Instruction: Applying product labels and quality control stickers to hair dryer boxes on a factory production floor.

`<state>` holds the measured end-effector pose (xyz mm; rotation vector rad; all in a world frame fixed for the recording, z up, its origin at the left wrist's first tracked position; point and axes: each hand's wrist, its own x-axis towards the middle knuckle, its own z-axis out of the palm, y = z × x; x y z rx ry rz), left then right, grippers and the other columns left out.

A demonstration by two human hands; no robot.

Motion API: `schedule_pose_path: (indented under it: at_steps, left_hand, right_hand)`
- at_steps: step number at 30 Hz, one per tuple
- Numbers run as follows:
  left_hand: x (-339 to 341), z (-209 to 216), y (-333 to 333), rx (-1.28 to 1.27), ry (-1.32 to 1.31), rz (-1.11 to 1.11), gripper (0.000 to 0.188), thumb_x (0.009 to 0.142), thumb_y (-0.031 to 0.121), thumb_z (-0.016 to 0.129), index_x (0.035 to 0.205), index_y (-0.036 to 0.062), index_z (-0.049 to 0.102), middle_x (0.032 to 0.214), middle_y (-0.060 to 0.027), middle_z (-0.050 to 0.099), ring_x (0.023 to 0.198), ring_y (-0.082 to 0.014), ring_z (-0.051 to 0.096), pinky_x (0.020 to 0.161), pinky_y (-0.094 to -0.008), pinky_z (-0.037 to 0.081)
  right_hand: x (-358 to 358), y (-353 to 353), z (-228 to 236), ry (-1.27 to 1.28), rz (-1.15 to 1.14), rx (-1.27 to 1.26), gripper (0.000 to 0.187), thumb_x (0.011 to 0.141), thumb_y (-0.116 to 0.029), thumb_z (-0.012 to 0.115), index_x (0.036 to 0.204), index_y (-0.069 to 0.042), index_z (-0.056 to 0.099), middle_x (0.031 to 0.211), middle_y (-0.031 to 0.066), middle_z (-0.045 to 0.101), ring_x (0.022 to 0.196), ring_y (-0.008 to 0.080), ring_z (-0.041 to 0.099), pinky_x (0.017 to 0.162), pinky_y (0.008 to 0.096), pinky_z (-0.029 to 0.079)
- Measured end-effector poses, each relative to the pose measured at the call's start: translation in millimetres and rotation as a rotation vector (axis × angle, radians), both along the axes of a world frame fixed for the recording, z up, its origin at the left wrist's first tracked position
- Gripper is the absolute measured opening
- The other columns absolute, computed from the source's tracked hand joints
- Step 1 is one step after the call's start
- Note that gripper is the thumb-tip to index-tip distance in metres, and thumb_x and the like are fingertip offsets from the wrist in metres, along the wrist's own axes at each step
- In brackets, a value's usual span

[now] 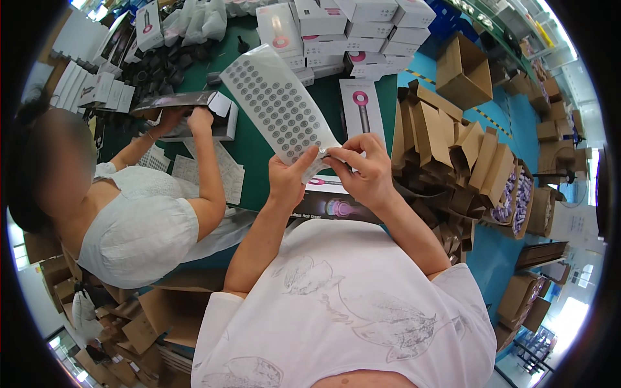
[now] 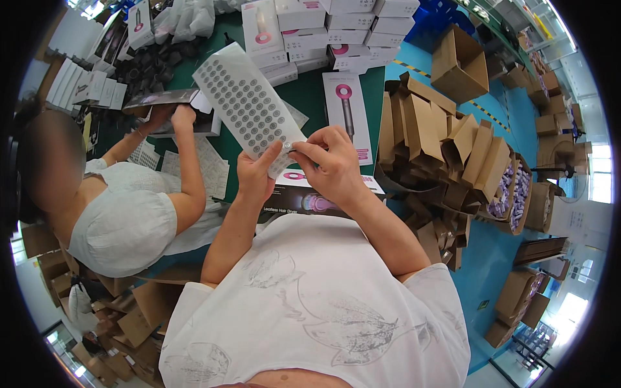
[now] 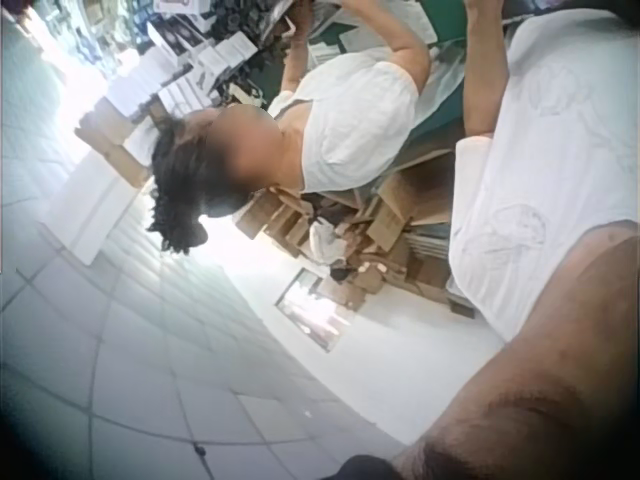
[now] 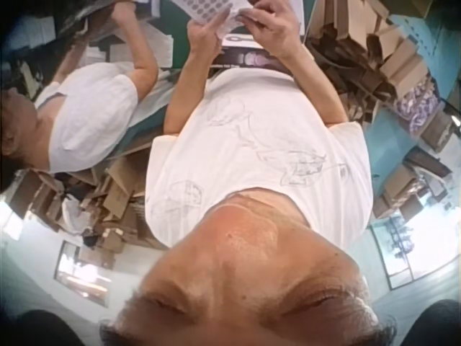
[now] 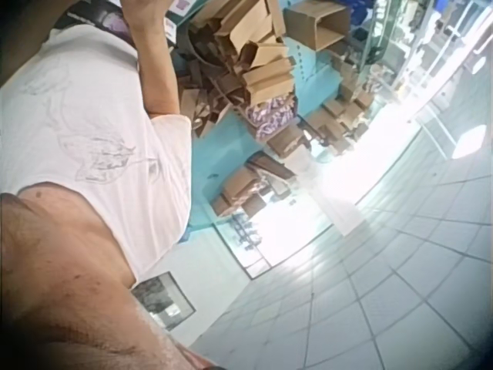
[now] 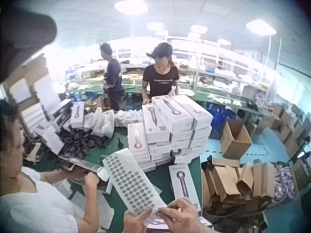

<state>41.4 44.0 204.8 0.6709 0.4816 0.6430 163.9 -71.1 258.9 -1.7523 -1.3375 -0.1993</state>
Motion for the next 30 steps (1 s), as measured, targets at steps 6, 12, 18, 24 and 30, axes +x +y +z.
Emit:
schedule_pose_path:
  at_steps: [6, 12, 18, 24, 30]
  left_hand:
    - [-3, -3, 0, 0.099, 0.050, -0.006, 0.022, 0.088, 0.001, 0.074, 0.109, -0.0010, 0.069, 0.104, -0.0102, 0.072, 0.090, -0.0176, 0.071, 0.081, -0.0275, 0.056]
    - [-2, -5, 1, 0.182, 0.085, -0.005, 0.022, 0.088, 0.006, 0.076, 0.108, -0.0014, 0.069, 0.102, -0.0080, 0.073, 0.089, -0.0157, 0.070, 0.080, -0.0270, 0.055]
    - [1, -3, 1, 0.150, 0.102, 0.012, 0.024, 0.090, 0.008, 0.074, 0.111, -0.0031, 0.067, 0.104, -0.0095, 0.072, 0.090, -0.0173, 0.069, 0.081, -0.0277, 0.055]
    - [8, -27, 14, 0.028, 0.218, 0.011, 0.032, 0.089, 0.008, 0.072, 0.117, -0.0060, 0.063, 0.108, -0.0115, 0.070, 0.094, -0.0197, 0.069, 0.082, -0.0321, 0.056]
    - [4, -116, 91, -0.115, 0.512, -0.148, 0.037, 0.092, 0.016, 0.069, 0.119, -0.0063, 0.061, 0.105, -0.0166, 0.071, 0.086, -0.0291, 0.072, 0.072, -0.0457, 0.059]
  right_hand:
    - [0, -1, 0, 0.029, 0.009, -0.030, 0.021, 0.069, -0.007, 0.086, 0.087, -0.010, 0.076, 0.078, 0.0036, 0.058, 0.072, 0.0210, 0.055, 0.060, 0.0327, 0.044]
    - [0, -1, -3, 0.020, 0.017, -0.020, 0.022, 0.069, -0.006, 0.086, 0.087, -0.010, 0.076, 0.078, 0.0036, 0.058, 0.069, 0.0204, 0.055, 0.057, 0.0323, 0.044]
    - [0, -2, -11, -0.071, 0.019, 0.013, 0.021, 0.069, -0.006, 0.085, 0.087, -0.010, 0.075, 0.080, 0.0037, 0.059, 0.070, 0.0209, 0.056, 0.057, 0.0326, 0.046]
    - [2, -10, -22, 0.006, 0.079, -0.038, 0.019, 0.071, -0.005, 0.084, 0.088, -0.008, 0.075, 0.080, 0.0056, 0.060, 0.072, 0.0223, 0.059, 0.058, 0.0337, 0.048]
    - [13, -95, -39, 0.280, -0.131, -0.170, 0.022, 0.078, -0.001, 0.081, 0.099, -0.005, 0.073, 0.077, 0.0074, 0.060, 0.068, 0.0165, 0.062, 0.056, 0.0262, 0.050]
